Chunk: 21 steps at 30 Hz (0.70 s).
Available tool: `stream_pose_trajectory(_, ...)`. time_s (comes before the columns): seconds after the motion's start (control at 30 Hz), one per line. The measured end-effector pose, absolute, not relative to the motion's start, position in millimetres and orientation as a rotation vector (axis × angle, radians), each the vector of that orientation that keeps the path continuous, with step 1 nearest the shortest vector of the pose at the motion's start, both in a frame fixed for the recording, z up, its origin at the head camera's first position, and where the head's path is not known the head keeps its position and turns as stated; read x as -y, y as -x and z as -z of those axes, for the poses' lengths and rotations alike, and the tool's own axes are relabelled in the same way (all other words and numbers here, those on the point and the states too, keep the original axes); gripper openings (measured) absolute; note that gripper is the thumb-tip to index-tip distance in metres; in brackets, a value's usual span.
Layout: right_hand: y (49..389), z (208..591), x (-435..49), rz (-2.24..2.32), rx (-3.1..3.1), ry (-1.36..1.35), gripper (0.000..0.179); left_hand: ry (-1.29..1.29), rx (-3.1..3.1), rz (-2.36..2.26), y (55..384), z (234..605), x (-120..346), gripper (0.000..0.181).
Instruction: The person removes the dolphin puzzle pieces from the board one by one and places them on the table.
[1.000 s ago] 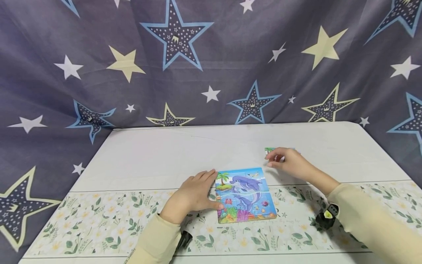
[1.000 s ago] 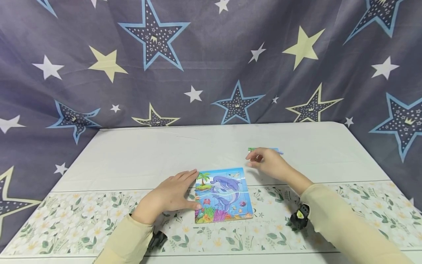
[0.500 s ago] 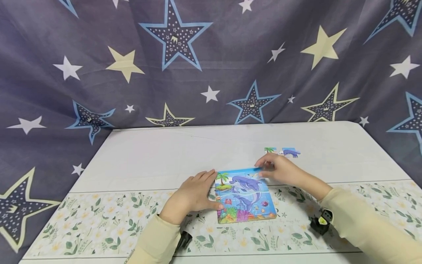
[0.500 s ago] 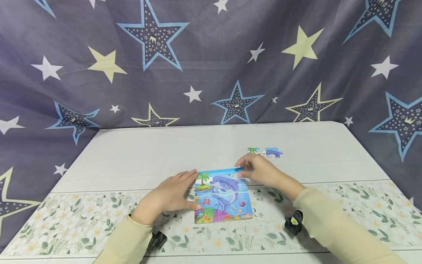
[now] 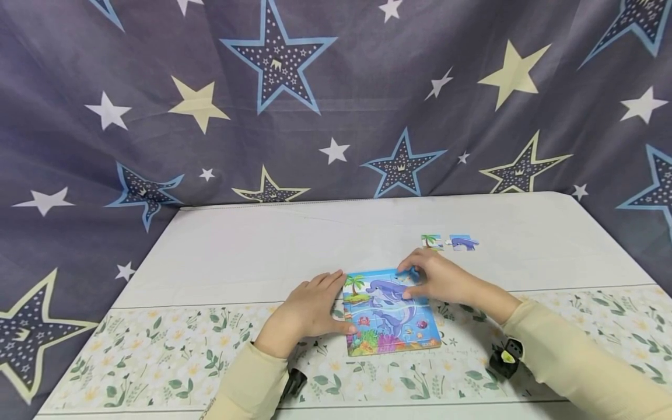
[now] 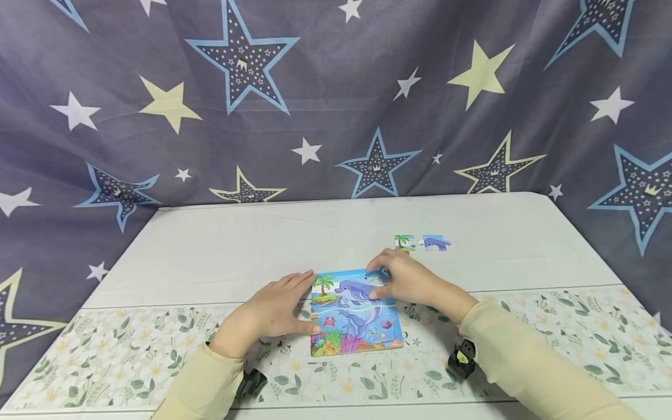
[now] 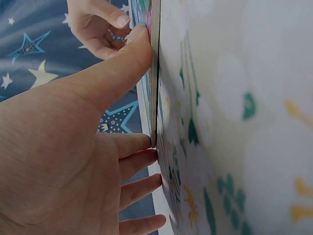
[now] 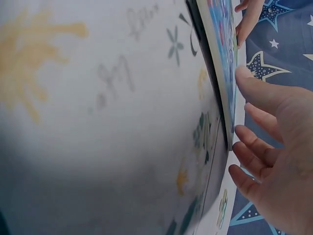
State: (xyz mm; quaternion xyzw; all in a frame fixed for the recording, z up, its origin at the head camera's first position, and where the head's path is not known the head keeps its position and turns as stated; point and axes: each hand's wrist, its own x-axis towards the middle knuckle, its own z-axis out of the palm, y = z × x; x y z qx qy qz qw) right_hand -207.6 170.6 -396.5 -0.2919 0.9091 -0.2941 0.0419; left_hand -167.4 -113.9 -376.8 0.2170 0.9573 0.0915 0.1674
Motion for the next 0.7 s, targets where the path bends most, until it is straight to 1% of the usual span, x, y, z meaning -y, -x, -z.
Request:
stream_pose_trajectory(0.13, 205.3, 396.0, -169.3, 0.841, -2.782, 0.882, 0.045, -0.62, -2.724, -0.258, 167.5, 377.3, 113.5, 0.1)
stream_pose_trajectory(0.37, 206.7, 394.5, -167.8, 0.784, -2.777, 0.892, 0.048, -0.624, -2.728, -0.257, 168.2, 378.4, 113.0, 0.101)
stream_pose_trajectory(0.7, 210.5, 393.9, -162.3, 0.778, -2.746, 0.825, 0.051, -0.62, -2.726, -0.254, 168.3, 378.0, 112.7, 0.101)
